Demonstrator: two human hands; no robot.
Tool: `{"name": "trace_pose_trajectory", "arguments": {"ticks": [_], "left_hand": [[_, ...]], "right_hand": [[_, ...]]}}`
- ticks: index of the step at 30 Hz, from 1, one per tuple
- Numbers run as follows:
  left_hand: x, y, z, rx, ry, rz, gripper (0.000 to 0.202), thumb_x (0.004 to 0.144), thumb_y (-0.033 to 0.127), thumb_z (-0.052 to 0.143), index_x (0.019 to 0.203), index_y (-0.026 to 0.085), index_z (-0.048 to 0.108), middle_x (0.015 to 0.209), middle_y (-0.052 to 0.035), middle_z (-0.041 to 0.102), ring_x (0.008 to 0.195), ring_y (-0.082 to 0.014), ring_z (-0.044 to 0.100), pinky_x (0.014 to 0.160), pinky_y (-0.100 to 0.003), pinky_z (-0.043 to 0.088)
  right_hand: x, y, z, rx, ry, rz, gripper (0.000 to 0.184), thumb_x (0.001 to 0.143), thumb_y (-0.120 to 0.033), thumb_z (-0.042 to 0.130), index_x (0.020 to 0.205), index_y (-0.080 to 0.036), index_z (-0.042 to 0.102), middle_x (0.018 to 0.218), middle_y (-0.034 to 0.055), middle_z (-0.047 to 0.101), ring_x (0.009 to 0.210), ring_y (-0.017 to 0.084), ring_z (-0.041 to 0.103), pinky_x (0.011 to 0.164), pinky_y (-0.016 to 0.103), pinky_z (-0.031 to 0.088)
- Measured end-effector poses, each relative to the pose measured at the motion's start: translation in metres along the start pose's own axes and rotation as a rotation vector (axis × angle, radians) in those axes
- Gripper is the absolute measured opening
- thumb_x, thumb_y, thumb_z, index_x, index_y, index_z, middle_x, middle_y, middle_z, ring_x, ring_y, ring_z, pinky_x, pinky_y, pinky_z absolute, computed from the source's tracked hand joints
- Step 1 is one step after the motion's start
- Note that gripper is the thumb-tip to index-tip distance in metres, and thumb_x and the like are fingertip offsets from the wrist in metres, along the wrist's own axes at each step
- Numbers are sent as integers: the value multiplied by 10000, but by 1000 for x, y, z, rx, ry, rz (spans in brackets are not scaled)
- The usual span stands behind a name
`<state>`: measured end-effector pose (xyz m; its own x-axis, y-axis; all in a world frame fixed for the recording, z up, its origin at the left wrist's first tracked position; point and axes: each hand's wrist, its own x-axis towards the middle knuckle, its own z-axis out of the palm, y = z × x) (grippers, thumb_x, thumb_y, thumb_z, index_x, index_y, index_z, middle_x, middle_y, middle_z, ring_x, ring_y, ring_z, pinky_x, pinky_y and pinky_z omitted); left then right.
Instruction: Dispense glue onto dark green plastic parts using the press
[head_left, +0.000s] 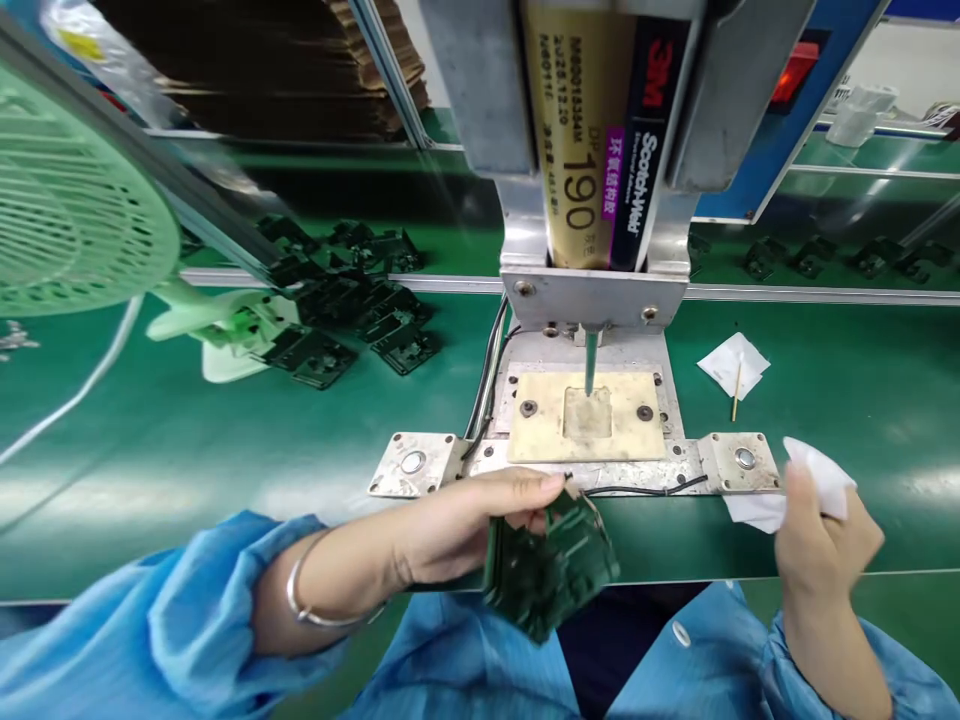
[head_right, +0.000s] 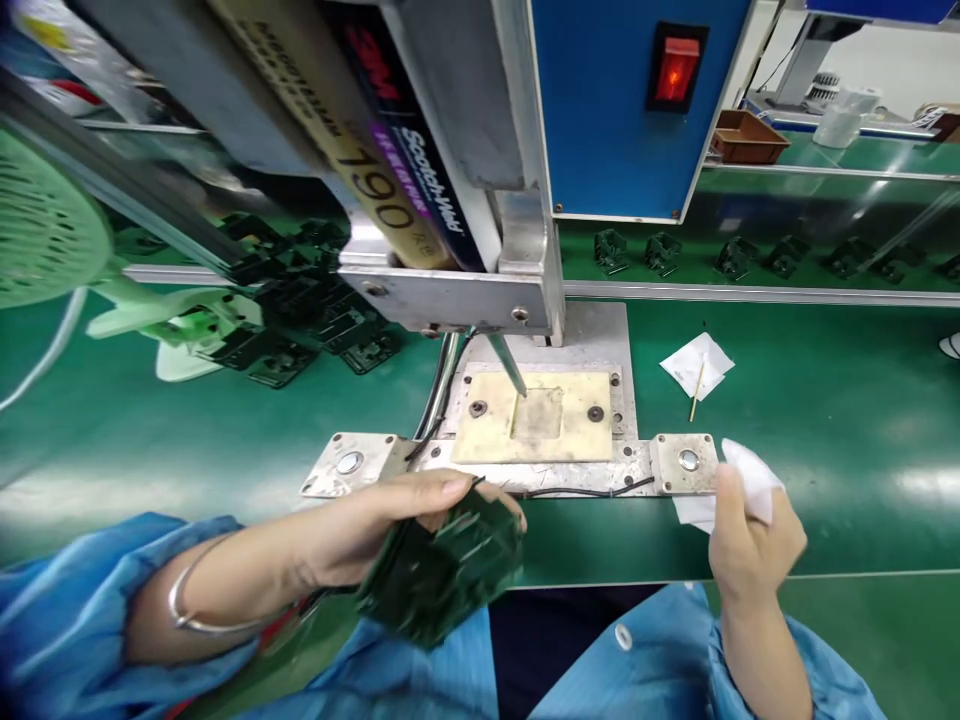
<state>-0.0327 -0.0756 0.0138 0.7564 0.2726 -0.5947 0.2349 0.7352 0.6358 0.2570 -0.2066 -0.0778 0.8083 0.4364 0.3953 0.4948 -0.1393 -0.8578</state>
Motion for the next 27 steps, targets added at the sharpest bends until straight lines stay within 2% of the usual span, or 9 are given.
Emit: {"name": "trace_pose_trajectory", "arguments": {"ticks": [2,5,8,11,15,18,22,25,27], "left_hand": [[-4,-13,5,-71,-161,-30,621,663,615,781,990,88,800,890,-152,771,767,-256,706,693,-317,535],[-7,-27,15,-84,-256,-38,600,649,593,767,954,78,809,834,-143,767,707,-248,690,635,-304,500],[-9,-33,26,-58,-179,-40,499,643,564,777,839,105,804,693,-89,720,633,-222,654,625,-308,487],[-10,-37,31,-37,-176,-50,446,610,551,798,717,121,748,603,-52,650,585,-208,609,611,-317,472],[-11,-45,28,47,-254,8,487,620,607,763,610,130,664,503,-20,527,502,-157,477,547,-293,394],[-14,-47,24,147,-283,53,544,652,645,727,784,118,751,632,-46,617,598,-178,525,585,-283,397],[-24,-44,29,261,-305,117,634,702,687,709,1014,138,771,892,-76,713,822,-242,619,763,-313,475],[-34,-47,32,264,-274,299,618,786,638,701,1184,166,702,1037,-103,703,926,-263,650,829,-343,519],[-39,-54,31,309,-147,592,590,820,514,741,1311,210,616,1136,-124,663,1005,-276,655,868,-361,543]], "right_hand": [[-10,-27,-15,121,-219,-288,433,916,-594,625,881,-183,757,736,69,663,653,239,616,632,372,487],[-22,-81,-23,371,-895,-682,458,1049,-537,425,935,-222,738,628,2,533,535,157,517,569,316,415],[-28,-124,-10,448,-1112,-792,679,1074,-592,232,695,-186,622,604,-36,353,486,105,344,521,306,266],[-34,-139,4,437,-1155,-816,730,1046,-666,227,557,-177,460,609,-44,293,504,93,284,520,307,204],[-43,-134,1,435,-1172,-814,714,1056,-650,208,557,-184,419,605,-47,271,504,98,260,521,311,182],[-49,-131,-11,420,-1206,-769,702,1070,-618,201,590,-184,474,612,-52,249,499,98,239,525,308,190],[-51,-127,-26,325,-1220,-746,707,1058,-635,211,638,-185,559,599,-47,284,486,101,290,525,300,234],[-50,-105,-37,331,-1047,-689,625,1049,-621,308,802,-198,697,579,-20,410,482,130,403,508,295,318],[-51,-79,-44,307,-824,-510,463,1043,-535,410,992,-217,742,642,22,554,541,174,518,511,299,399]]}}
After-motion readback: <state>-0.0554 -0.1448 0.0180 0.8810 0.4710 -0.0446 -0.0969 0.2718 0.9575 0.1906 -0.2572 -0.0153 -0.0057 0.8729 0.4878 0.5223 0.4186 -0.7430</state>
